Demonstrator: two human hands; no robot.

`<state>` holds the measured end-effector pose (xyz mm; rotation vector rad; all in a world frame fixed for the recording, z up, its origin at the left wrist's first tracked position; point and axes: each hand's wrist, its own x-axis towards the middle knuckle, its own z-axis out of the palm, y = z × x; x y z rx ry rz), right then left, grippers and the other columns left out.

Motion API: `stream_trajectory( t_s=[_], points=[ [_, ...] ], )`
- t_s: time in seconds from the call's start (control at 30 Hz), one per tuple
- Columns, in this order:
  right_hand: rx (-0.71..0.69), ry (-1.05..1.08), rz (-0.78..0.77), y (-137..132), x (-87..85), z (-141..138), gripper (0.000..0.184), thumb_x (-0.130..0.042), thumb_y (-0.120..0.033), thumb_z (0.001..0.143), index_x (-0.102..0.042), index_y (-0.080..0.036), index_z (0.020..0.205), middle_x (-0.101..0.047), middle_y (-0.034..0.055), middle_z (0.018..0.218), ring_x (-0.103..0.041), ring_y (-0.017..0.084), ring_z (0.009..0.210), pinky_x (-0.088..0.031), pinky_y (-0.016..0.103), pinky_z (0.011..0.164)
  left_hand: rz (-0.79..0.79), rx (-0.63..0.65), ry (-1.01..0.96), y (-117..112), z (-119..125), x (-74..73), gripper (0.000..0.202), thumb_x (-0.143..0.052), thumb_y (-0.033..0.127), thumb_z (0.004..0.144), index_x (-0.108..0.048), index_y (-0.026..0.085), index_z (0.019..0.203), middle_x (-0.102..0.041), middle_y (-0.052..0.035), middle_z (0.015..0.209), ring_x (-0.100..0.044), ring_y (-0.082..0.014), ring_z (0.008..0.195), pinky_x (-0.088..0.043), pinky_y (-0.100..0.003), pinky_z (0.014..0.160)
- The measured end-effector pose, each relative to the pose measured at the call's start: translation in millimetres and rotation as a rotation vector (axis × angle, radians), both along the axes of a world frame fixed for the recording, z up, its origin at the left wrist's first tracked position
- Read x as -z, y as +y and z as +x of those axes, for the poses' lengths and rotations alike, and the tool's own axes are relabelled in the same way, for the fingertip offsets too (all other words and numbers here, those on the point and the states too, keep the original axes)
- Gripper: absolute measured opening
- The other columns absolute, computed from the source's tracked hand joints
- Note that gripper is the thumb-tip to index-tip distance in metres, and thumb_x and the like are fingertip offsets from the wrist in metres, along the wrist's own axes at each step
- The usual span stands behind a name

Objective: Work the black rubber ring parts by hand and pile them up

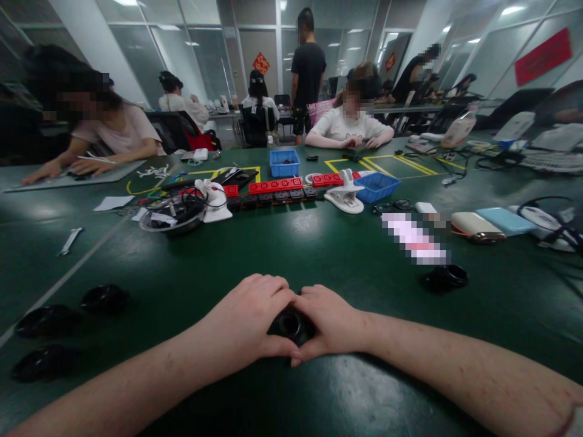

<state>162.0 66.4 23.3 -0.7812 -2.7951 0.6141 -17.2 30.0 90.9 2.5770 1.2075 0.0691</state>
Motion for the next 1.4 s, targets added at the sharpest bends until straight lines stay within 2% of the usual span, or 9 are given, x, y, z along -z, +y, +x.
stream_trajectory(
  t_s=[0.27,0.37,0.6,0.73,0.87,1.07,1.17,1.27,1.4],
  points=[
    [-0.24,0.02,-0.068,14.9,-8.2,8.4,0.029,-0.069,-0.036,0.07,-0.058,-0.017,0.089,-0.059,-0.0017,0.075,-0.051,0.014,0.07,-0.034,0.024,0.065,-0.208,0.199,-0.095,2.1,-8.3,-12.3,0.037,-0.059,0.006,0.079,-0.059,0.029,0.108,-0.057,0.0022,0.115,-0.051,-0.0177,0.105,-0.038,-0.029,0.09],
    [-0.225,-0.02,-0.066,14.3,-9.3,6.6,0.027,-0.07,-0.037,0.069,-0.058,-0.018,0.083,-0.056,-0.0041,0.068,-0.049,0.012,0.065,-0.033,0.023,0.063,-0.224,0.143,-0.068,1.7,-2.7,-7.2,0.036,-0.061,0.009,0.078,-0.059,0.028,0.109,-0.059,0.0001,0.106,-0.054,-0.0186,0.097,-0.042,-0.029,0.082],
    [-0.003,-0.018,-0.027,2.4,-5.2,2.0,0.049,-0.072,-0.052,0.058,-0.058,-0.016,0.088,-0.057,0.0009,0.073,-0.052,0.016,0.066,-0.038,0.027,0.063,-0.085,-0.079,0.04,-6.0,14.5,5.4,0.026,-0.069,0.031,0.072,-0.061,0.017,0.091,-0.058,-0.0027,0.086,-0.056,-0.0221,0.081,-0.045,-0.035,0.072],
    [0.031,0.126,-0.088,-6.9,-14.9,8.8,0.071,-0.071,-0.059,0.056,-0.051,-0.015,0.11,-0.061,0.0045,0.089,-0.056,0.019,0.076,-0.042,0.03,0.069,-0.066,-0.127,-0.049,-4.9,0.6,8.6,0.06,-0.076,0.048,0.055,-0.056,0.02,0.105,-0.057,-0.0044,0.103,-0.053,-0.0272,0.098,-0.042,-0.041,0.086],
    [0.18,0.337,0.019,-17.9,-27.6,11.5,0.067,-0.063,-0.059,0.067,-0.049,-0.013,0.114,-0.058,0.0079,0.096,-0.054,0.021,0.085,-0.043,0.034,0.074,-0.108,-0.213,-0.004,-0.1,-27.2,18.9,0.088,-0.078,0.052,0.047,-0.047,0.023,0.123,-0.045,-0.0088,0.127,-0.041,-0.033,0.118,-0.034,-0.046,0.099],
    [0.096,0.168,0.158,-29.7,-20.9,-2.5,0.065,-0.062,-0.058,0.068,-0.051,-0.014,0.114,-0.058,0.0101,0.099,-0.053,0.022,0.085,-0.044,0.034,0.072,-0.1,-0.173,-0.169,-5.4,-23.9,54.6,0.081,-0.076,0.054,0.05,-0.049,0.024,0.12,-0.045,-0.0091,0.127,-0.039,-0.0331,0.119,-0.025,-0.053,0.103],
    [0.093,0.082,0.191,-29.5,-11.6,-7.4,0.05,-0.06,-0.054,0.073,-0.057,-0.014,0.102,-0.06,0.0086,0.09,-0.054,0.021,0.078,-0.044,0.033,0.067,-0.075,-0.169,-0.277,-7.3,-10.4,67.0,0.055,-0.076,0.042,0.056,-0.058,0.021,0.104,-0.054,-0.0073,0.112,-0.048,-0.0303,0.108,-0.022,-0.055,0.104],
    [0.107,0.228,0.169,-27.2,-10.7,-5.9,0.048,-0.064,-0.052,0.069,-0.056,-0.014,0.098,-0.061,0.0068,0.085,-0.054,0.02,0.076,-0.044,0.032,0.066,-0.067,-0.167,-0.323,-6.5,-6.6,69.7,0.042,-0.075,0.031,0.059,-0.06,0.02,0.096,-0.056,-0.0056,0.105,-0.051,-0.0276,0.102,-0.032,-0.05,0.099],
    [0.246,0.583,0.079,-20.9,-19.8,3.1,0.035,-0.062,-0.028,0.07,-0.048,-0.018,0.101,-0.057,0.0055,0.094,-0.053,0.018,0.085,-0.044,0.031,0.075,-0.078,-0.156,-0.327,-5.9,-11.2,67.5,0.041,-0.075,0.036,0.061,-0.061,0.022,0.097,-0.054,-0.0057,0.111,-0.047,-0.0285,0.107,-0.033,-0.049,0.099]
  ],
)
